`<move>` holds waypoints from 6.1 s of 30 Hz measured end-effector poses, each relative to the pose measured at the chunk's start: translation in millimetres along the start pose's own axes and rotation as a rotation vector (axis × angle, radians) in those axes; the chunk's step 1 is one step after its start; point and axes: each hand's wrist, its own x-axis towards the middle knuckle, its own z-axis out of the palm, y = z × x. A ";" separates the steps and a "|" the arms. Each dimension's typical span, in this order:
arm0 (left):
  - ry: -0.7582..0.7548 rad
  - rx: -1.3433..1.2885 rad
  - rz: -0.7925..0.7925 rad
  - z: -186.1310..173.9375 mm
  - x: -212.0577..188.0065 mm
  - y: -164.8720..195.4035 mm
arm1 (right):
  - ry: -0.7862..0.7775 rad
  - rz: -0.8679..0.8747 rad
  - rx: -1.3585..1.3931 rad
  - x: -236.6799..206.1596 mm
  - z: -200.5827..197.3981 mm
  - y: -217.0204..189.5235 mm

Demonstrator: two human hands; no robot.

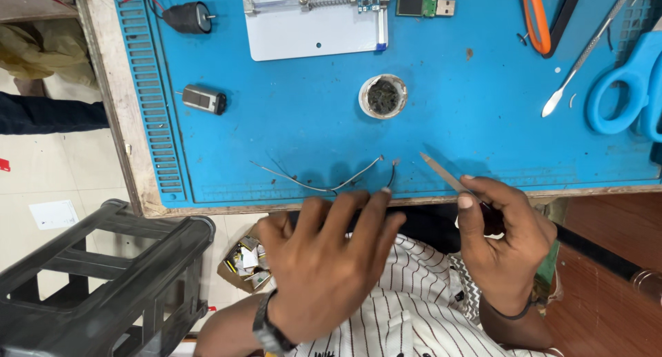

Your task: The person strips and positions a wire against a small circuit board clamped on the work mat, then solders the connection with a soldering iron, dabbing the tip in a small flux container between joints. They continue soldering points on the board, then pick up scissors to trim the wire and handle the finished assembly.

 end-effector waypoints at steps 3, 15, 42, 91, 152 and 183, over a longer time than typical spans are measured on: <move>-0.006 -0.005 -0.007 12.2 -0.4 1.6 | -0.007 -0.044 -0.029 -0.4 -1.1 0.5; 0.007 -0.015 -0.022 17.5 4.9 0.8 | -0.074 -0.174 -0.181 11.6 -3.2 -13.8; -0.018 0.034 0.043 16.3 14.9 0.1 | -0.211 -0.563 -0.496 77.5 -21.3 -46.4; -0.036 -0.024 0.081 23.3 16.3 -2.2 | -0.305 -0.789 -0.413 110.4 -2.9 4.4; -0.038 -0.006 0.095 27.3 15.0 -1.0 | -0.184 -0.741 -0.457 83.8 -8.4 -6.1; -0.035 -0.009 0.090 27.5 14.5 -0.4 | -0.117 -0.684 -0.464 62.9 -11.8 -4.7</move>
